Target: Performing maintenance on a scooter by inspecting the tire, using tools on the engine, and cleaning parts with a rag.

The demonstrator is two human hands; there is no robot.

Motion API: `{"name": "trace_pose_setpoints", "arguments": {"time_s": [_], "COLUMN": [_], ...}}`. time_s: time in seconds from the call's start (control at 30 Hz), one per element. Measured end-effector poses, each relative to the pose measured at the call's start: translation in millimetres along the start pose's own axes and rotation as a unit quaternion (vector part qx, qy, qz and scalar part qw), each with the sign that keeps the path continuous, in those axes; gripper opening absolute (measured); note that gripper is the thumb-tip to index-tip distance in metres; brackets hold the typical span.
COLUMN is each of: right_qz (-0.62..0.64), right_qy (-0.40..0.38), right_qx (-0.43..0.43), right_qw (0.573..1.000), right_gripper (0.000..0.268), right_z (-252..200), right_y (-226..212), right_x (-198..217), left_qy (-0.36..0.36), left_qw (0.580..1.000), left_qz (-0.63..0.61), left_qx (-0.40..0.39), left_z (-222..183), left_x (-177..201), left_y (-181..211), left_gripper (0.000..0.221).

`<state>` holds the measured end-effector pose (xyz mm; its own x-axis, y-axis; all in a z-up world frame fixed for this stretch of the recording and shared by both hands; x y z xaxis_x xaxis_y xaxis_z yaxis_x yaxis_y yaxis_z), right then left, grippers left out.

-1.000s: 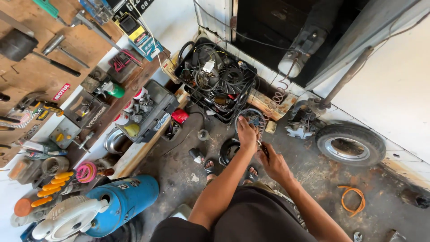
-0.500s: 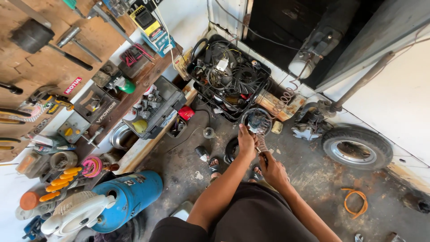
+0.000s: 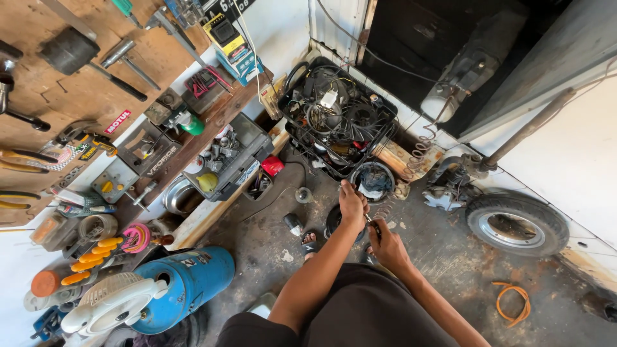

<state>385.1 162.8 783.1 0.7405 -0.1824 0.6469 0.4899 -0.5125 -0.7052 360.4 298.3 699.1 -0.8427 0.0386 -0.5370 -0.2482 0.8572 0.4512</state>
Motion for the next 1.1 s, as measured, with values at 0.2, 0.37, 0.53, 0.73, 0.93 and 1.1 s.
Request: {"name": "trace_pose_setpoints", "arguments": {"time_s": [0.2,0.37,0.53,0.73,0.93,1.1], "right_qz": [-0.040,-0.012,-0.057,-0.019,-0.017,0.016], "right_qy": [-0.036,-0.026,0.042,0.070,0.010,-0.016], "right_qx": [-0.038,-0.032,0.081,0.103,0.168,0.265], "right_qw": [0.998,0.999,0.994,0.992,0.986,0.964], "right_gripper": [0.034,0.035,0.026,0.023,0.025,0.038], "right_z": [6,10,39,44,44,54], "right_y": [21,19,65,19,17,13], "right_x": [-8,-5,3,73,88,97], "left_qy": [-0.020,-0.073,0.019,-0.067,-0.115,-0.062], "left_qw": [0.999,0.996,0.997,0.990,0.980,0.996], "left_qz": [-0.024,-0.041,0.062,0.120,0.164,0.044], "left_qx": [-0.019,-0.008,0.032,0.014,0.008,-0.039], "left_z": [15,32,15,13,-13,-14], "left_x": [10,14,-12,-34,-36,-32], "left_y": [-6,-11,16,37,21,10], "left_gripper": [0.041,0.043,0.044,0.057,0.070,0.038]}}
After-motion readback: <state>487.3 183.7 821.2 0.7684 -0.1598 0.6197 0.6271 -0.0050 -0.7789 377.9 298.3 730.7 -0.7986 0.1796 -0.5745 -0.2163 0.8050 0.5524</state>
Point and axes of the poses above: each hand's wrist, its own z-axis towards the middle knuckle, its own x-axis out of the back of the hand, y = z × x, the point moved 4 cm from there along z, towards the middle knuckle, and after that the axes turned 12 degrees about x, right-handed, at the moved point
